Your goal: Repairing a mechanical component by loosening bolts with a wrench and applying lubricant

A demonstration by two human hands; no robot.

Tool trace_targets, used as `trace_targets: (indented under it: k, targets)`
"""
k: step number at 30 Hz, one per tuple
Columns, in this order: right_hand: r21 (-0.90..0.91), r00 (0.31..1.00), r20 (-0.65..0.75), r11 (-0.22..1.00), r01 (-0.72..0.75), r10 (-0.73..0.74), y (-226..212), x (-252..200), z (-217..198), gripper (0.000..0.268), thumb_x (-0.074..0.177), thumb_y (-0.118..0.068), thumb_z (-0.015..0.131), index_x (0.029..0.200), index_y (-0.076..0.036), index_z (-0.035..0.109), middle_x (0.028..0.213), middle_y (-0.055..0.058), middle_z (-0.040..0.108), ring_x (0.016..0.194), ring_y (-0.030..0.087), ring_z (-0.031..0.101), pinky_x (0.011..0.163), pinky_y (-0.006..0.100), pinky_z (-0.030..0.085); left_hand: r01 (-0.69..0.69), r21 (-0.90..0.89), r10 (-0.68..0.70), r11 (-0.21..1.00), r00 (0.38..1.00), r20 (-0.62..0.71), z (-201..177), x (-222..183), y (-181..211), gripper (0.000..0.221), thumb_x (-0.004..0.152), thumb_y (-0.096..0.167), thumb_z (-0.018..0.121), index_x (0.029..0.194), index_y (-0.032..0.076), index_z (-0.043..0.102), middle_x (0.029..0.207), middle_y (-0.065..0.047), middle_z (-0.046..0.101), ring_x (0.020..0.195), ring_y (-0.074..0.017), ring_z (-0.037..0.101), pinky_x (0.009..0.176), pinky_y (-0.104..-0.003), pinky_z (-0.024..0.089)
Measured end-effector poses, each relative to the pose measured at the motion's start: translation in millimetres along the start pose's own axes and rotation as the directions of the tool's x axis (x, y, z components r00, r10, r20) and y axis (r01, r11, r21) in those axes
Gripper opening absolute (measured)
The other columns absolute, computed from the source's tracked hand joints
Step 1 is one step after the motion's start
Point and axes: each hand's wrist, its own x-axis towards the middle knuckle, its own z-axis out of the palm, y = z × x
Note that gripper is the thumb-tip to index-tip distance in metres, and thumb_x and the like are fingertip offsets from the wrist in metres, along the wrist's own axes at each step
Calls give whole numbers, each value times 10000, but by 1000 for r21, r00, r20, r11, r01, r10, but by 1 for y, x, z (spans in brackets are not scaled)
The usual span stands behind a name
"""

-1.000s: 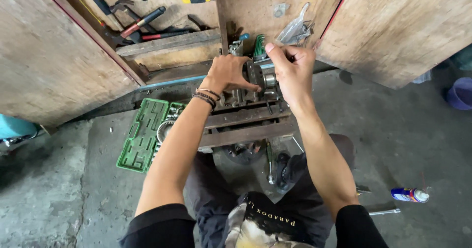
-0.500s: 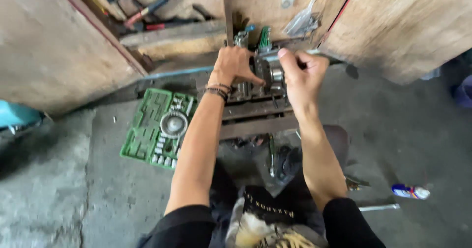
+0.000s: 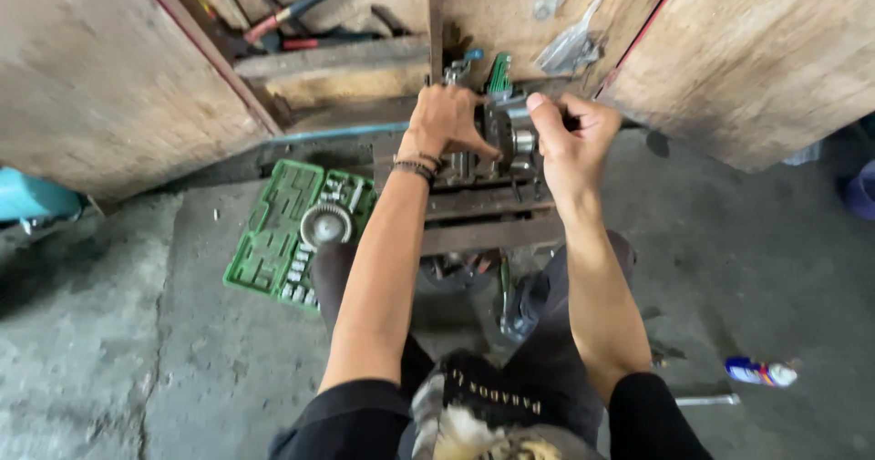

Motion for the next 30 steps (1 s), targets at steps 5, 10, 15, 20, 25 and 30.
trace_targets:
  k: [5,10,15,20,25,30]
  targets:
    - [47,994,17,993,-113,112,-18,19,13,451,978,-126,742,586,-136,520,447,-19,424,410,38,439,417,173,301,-10,-19,11,1000,999,45,4,1,-3,1041,240,1015,671,968,286,814,825,-97,780,790,-370,753,701,-451,620]
    - [237,930,209,907,-348,302,-14,50,0,337,983,-196,698,690,-108,556,549,-39,456,434,41,357,406,197,303,-112,37,104,993,980,172,-29,1,4,873,511,902,750,1026,199,803,739,-105,733,624,-325,668,590,-449,511]
    - [315,888,308,845,-433,340,-3,59,-19,372,999,-187,691,671,-99,539,538,-25,453,422,51,364,411,212,313,-90,21,85,996,984,158,-23,-1,1,955,509,879,732,1226,250,762,796,-137,752,636,-346,682,607,-450,529]
    - [582,923,131,725,-368,363,25,76,-45,386,983,-253,685,650,-152,517,478,-68,367,375,51,308,376,231,233,-74,-1,74,997,989,130,-29,-6,5,958,525,869,733,1232,224,759,785,-140,747,606,-348,663,597,-464,524]
    - [556,848,213,653,-514,486,-6,62,-63,388,1002,-258,680,663,-144,529,482,-64,385,382,59,330,389,223,236,-87,-1,86,996,987,134,-29,-4,4,980,501,899,723,1215,230,763,755,-125,741,583,-348,655,577,-457,504]
    - [638,966,81,732,-239,245,-32,34,-84,328,1036,-325,628,760,-167,551,558,-68,438,435,33,355,411,204,286,-81,2,80,997,990,119,-30,-6,6,900,527,848,742,1191,241,773,740,-120,739,575,-351,651,578,-443,509]
